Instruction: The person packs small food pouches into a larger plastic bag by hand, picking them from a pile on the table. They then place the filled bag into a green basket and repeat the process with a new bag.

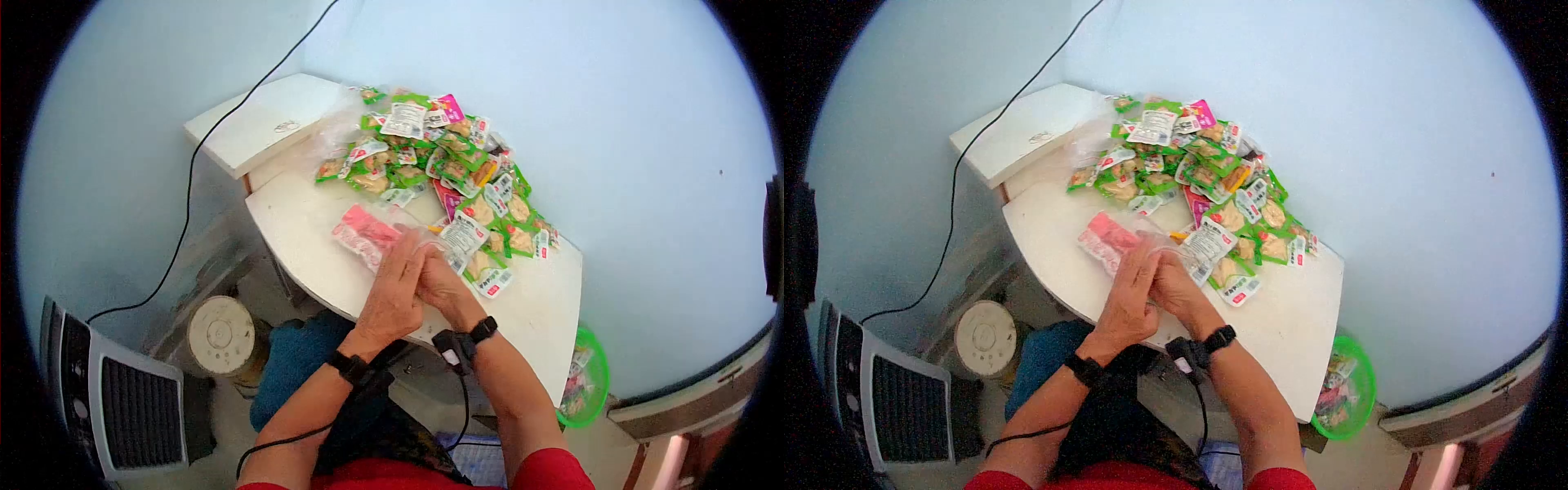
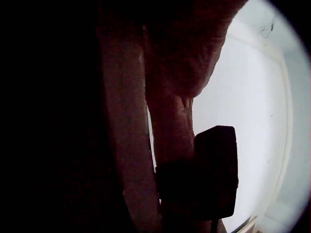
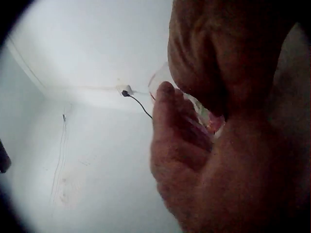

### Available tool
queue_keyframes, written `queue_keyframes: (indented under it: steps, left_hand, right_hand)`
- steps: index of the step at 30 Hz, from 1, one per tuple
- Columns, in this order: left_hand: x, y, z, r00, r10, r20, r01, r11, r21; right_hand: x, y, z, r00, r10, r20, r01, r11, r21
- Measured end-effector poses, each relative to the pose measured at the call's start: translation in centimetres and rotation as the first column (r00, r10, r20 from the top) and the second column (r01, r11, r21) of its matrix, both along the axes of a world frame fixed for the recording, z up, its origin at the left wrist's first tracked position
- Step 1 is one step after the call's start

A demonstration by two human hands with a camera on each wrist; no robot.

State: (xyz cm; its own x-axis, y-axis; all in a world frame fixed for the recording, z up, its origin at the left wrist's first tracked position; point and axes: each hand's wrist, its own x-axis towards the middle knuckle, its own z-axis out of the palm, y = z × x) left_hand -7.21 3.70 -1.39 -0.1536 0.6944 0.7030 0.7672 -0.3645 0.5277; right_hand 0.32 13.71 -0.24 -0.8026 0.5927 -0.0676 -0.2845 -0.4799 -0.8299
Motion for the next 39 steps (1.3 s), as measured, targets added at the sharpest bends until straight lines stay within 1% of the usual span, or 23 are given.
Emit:
queue_keyframes:
  steps: [1,2,3,4,6,7,9,10,12,14,17,20,23,24,26,27,28,31,34,37,39]
  left_hand:
    - [-0.1,0.1,-0.1,1.0,0.008,0.005,-0.008,1.0,0.007]
    - [-0.1,0.1,0.1,0.999,-0.003,0.032,0.003,1.0,0.002]
    - [-0.1,0.1,0.1,1.0,0.005,0.024,-0.004,1.0,-0.006]
    - [0.0,0.1,0.0,1.0,0.017,0.015,-0.016,1.0,-0.013]
    - [-0.1,0.1,0.1,1.0,0.028,0.008,-0.028,1.0,-0.014]
    - [-0.1,0.1,0.1,1.0,0.025,0.009,-0.025,1.0,-0.012]
    - [-0.2,0.1,0.0,1.0,0.021,0.011,-0.021,1.0,-0.002]
    - [-0.2,0.1,0.0,1.0,0.021,0.01,-0.021,1.0,0.008]
    - [-0.2,0.2,-0.1,1.0,0.028,0.008,-0.028,0.999,0.022]
    - [-0.2,0.2,-0.1,0.999,0.039,0.004,-0.039,0.999,0.028]
    - [-0.3,0.2,-0.2,0.999,0.035,0.022,-0.036,0.999,0.035]
    - [-0.3,0.3,-0.6,0.998,0.021,0.065,-0.024,0.999,0.048]
    - [-0.3,0.1,-0.7,0.999,0.02,0.048,-0.022,0.999,0.039]
    - [-0.3,0.1,-0.6,0.998,0.028,0.048,-0.03,0.999,0.03]
    - [-0.2,0.0,-0.2,0.998,0.042,0.044,-0.042,0.999,0.012]
    - [-0.2,0.0,-0.2,0.998,0.052,0.036,-0.052,0.999,0.007]
    - [-0.1,0.0,-0.1,0.998,0.062,0.028,-0.062,0.998,0.004]
    - [-0.1,0.1,-0.1,0.997,0.074,0.036,-0.075,0.997,0.012]
    - [-0.2,0.3,-0.3,0.995,0.096,0.03,-0.096,0.995,0.012]
    - [-0.2,0.4,-0.4,0.995,0.097,0.029,-0.097,0.995,0.021]
    - [-0.1,0.4,-0.3,0.995,0.094,0.037,-0.095,0.995,0.022]
  right_hand:
    - [-0.4,-0.5,0.2,1.0,0.005,0.014,-0.005,1.0,0.025]
    - [-0.9,-0.4,-1.2,0.983,-0.136,0.125,0.104,0.967,0.234]
    - [-0.7,0.5,-2.3,0.962,-0.177,0.206,0.025,0.811,0.584]
    - [-0.4,1.1,-2.9,0.933,-0.242,0.266,-0.099,0.538,0.837]
    - [-0.2,1.7,-3.2,0.893,-0.292,0.342,-0.238,0.337,0.911]
    - [-0.4,1.7,-3.0,0.888,-0.255,0.383,-0.229,0.477,0.849]
    - [-0.3,1.4,-2.4,0.858,-0.26,0.443,-0.291,0.464,0.837]
    - [-0.3,1.3,-2.0,0.831,-0.313,0.459,-0.368,0.309,0.877]
    - [-0.4,1.2,-2.2,0.843,-0.32,0.432,-0.358,0.265,0.895]
    - [-0.4,1.3,-3.2,0.909,-0.242,0.339,-0.184,0.498,0.848]
    - [-0.6,1.1,-1.6,0.779,-0.392,0.49,-0.324,0.417,0.849]
    - [0.9,0.8,-0.1,0.801,-0.365,0.476,-0.253,0.514,0.82]
    - [2.8,-1.4,3.8,0.859,-0.387,0.334,-0.033,0.609,0.792]
    - [3.7,-0.5,3.3,0.809,-0.48,0.341,-0.064,0.504,0.861]
    - [5.2,1.5,2.2,0.71,-0.683,0.173,-0.059,0.187,0.98]
    - [5.7,1.9,2.3,0.654,-0.754,0.064,-0.076,0.018,0.997]
    - [6.1,1.8,2.9,0.567,-0.815,0.116,-0.241,-0.029,0.97]
    - [6.4,2.5,1.6,0.507,-0.847,0.162,-0.415,-0.074,0.907]
    - [6.4,2.2,0.5,0.561,-0.827,0.016,-0.411,-0.262,0.873]
    - [6.7,2.1,1.1,0.576,-0.806,0.136,-0.427,-0.154,0.891]
    - [6.9,2.2,1.6,0.595,-0.78,0.195,-0.435,-0.108,0.894]
